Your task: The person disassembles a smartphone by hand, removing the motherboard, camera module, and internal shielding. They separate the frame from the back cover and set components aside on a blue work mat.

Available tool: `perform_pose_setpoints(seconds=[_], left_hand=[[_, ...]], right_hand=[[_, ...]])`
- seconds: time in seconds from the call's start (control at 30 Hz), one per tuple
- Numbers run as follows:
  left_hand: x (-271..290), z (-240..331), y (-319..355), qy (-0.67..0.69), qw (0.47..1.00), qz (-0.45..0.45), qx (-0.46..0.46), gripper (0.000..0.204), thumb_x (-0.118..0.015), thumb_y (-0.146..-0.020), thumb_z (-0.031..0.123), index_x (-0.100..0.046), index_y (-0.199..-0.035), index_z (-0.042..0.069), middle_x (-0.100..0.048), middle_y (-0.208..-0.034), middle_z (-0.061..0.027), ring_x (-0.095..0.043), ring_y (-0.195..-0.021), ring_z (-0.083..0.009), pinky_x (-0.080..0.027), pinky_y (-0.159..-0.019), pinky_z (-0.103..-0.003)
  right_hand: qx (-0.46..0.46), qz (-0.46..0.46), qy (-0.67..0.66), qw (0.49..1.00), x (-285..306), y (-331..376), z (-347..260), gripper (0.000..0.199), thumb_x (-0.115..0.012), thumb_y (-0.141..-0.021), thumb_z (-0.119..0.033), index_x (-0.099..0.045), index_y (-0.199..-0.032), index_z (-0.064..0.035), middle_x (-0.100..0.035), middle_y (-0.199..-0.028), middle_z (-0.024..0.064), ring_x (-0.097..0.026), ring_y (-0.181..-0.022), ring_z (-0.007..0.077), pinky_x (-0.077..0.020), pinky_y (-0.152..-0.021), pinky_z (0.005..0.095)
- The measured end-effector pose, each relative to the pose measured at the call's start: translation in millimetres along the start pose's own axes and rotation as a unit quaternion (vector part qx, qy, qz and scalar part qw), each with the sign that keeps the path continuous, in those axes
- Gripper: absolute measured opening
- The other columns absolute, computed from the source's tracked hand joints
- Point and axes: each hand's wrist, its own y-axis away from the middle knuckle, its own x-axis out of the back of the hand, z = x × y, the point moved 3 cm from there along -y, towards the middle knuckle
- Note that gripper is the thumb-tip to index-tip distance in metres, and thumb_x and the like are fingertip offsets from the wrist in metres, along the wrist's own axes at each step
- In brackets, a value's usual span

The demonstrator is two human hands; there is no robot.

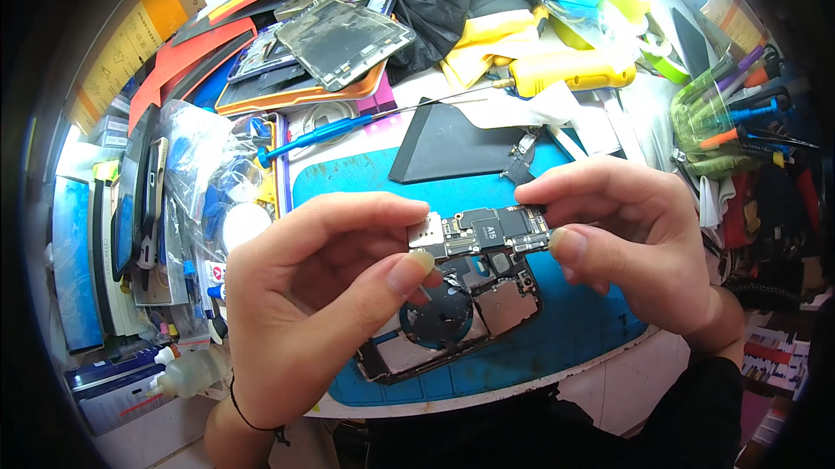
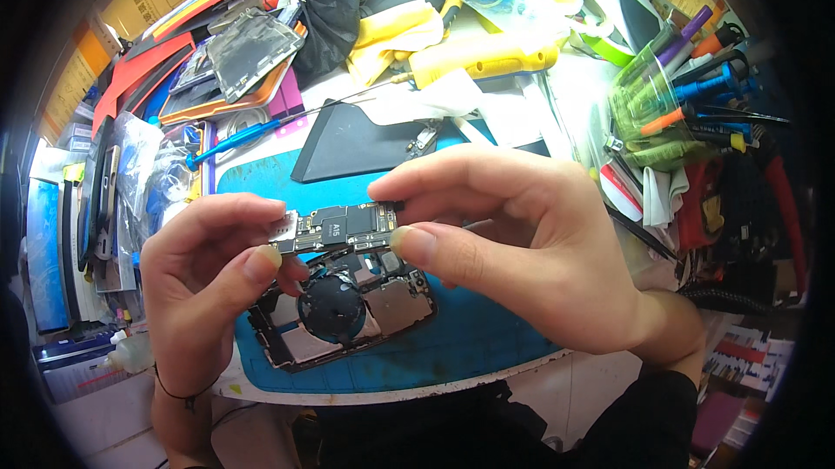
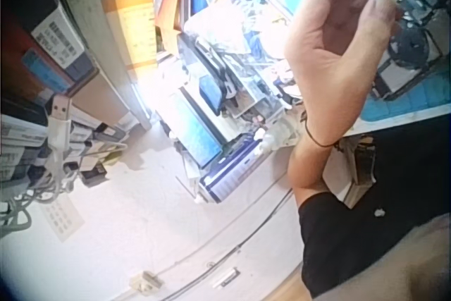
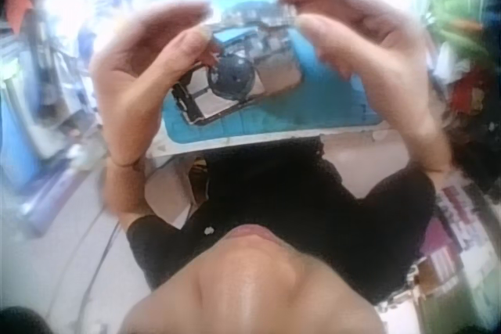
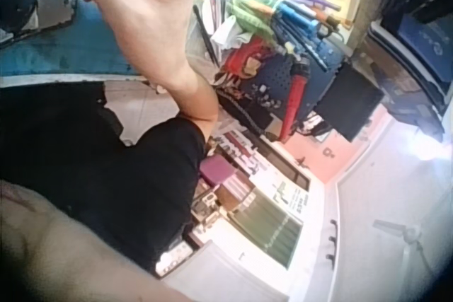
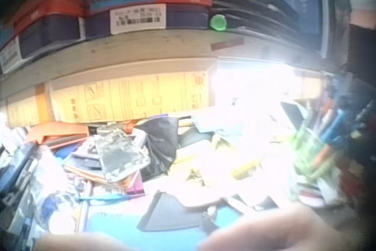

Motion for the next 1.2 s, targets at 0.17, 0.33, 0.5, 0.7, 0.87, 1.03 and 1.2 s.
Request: perform_pose_setpoints(seconds=[0.17, 0.33, 0.5, 0.7, 0.87, 1.03, 1.2], left_hand=[[-0.7, 0.8, -0.4, 0.004, 1.000, -0.005, 0.004, 0.039, -0.080, -0.100, 0.004, -0.069, -0.136, -0.008, -0.077, -0.117, -0.0164, -0.080, -0.097, -0.0222, -0.068, -0.082, -0.035], [-1.4, 1.0, -0.9, 0.026, 1.000, -0.002, 0.002, 0.041, -0.081, -0.099, 0.004, -0.067, -0.136, -0.008, -0.078, -0.117, -0.0163, -0.080, -0.098, -0.0219, -0.068, -0.082, -0.035], [-3.6, 0.1, -0.1, 0.027, 1.000, -0.015, 0.006, 0.043, -0.082, -0.099, 0.006, -0.065, -0.136, -0.008, -0.075, -0.118, -0.0154, -0.079, -0.095, -0.0205, -0.065, -0.076, -0.032], [-1.2, 0.2, 0.1, 0.017, 0.999, -0.023, 0.015, 0.041, -0.084, -0.100, 0.010, -0.066, -0.133, -0.008, -0.072, -0.115, -0.0132, -0.076, -0.086, -0.0177, -0.060, -0.068, -0.028], [-1.8, 0.4, 0.0, 0.018, 0.999, -0.026, 0.016, 0.040, -0.085, -0.100, 0.012, -0.067, -0.131, -0.008, -0.071, -0.111, -0.0122, -0.076, -0.084, -0.0166, -0.060, -0.066, -0.027], [-5.2, 0.2, 0.3, 0.059, 0.998, -0.032, 0.020, 0.042, -0.085, -0.098, 0.007, -0.064, -0.133, -0.007, -0.070, -0.112, -0.0130, -0.076, -0.087, -0.0173, -0.060, -0.067, -0.027], [-9.1, 2.4, -0.9, 0.074, 0.996, -0.019, 0.039, 0.047, -0.084, -0.093, 0.000, -0.062, -0.134, -0.006, -0.069, -0.118, -0.0144, -0.076, -0.089, -0.0181, -0.060, -0.067, -0.028]], right_hand=[[-0.006, 0.001, -0.011, 1.000, -0.5, 0.0, -0.8, 0.043, -0.079, -0.102, -0.015, -0.072, -0.140, 0.0041, -0.082, -0.110, 0.0129, -0.069, -0.080, 0.0069, -0.0475, -0.064, 0.0207], [-0.008, -0.004, -0.010, 1.000, -0.1, 0.0, -1.9, 0.044, -0.080, -0.101, -0.014, -0.071, -0.141, 0.0039, -0.083, -0.110, 0.0130, -0.070, -0.080, 0.0070, -0.0471, -0.063, 0.0205], [-0.007, -0.010, -0.002, 1.000, -0.2, 0.0, -0.3, 0.043, -0.080, -0.103, -0.016, -0.072, -0.140, 0.0037, -0.083, -0.108, 0.0120, -0.070, -0.081, 0.0062, -0.0478, -0.064, 0.0204], [-0.008, -0.020, -0.006, 1.000, -1.5, -0.3, 2.4, 0.041, -0.077, -0.107, -0.021, -0.073, -0.140, 0.0031, -0.080, -0.103, 0.0082, -0.069, -0.080, 0.0057, -0.0490, -0.064, 0.0205], [-0.005, -0.018, -0.004, 1.000, -1.7, 0.8, 1.6, 0.041, -0.076, -0.108, -0.022, -0.073, -0.140, 0.0033, -0.079, -0.100, 0.0068, -0.068, -0.077, 0.0054, -0.0485, -0.063, 0.0206], [0.009, -0.028, -0.028, 0.999, -1.1, 0.7, 1.6, 0.040, -0.075, -0.107, -0.020, -0.073, -0.140, 0.0037, -0.079, -0.099, 0.0078, -0.067, -0.075, 0.0056, -0.0472, -0.063, 0.0202], [0.004, -0.033, -0.031, 0.999, -1.3, 2.7, -0.5, 0.040, -0.079, -0.104, -0.014, -0.072, -0.139, 0.0038, -0.081, -0.107, 0.0111, -0.071, -0.084, 0.0072, -0.0505, -0.069, 0.0205]])
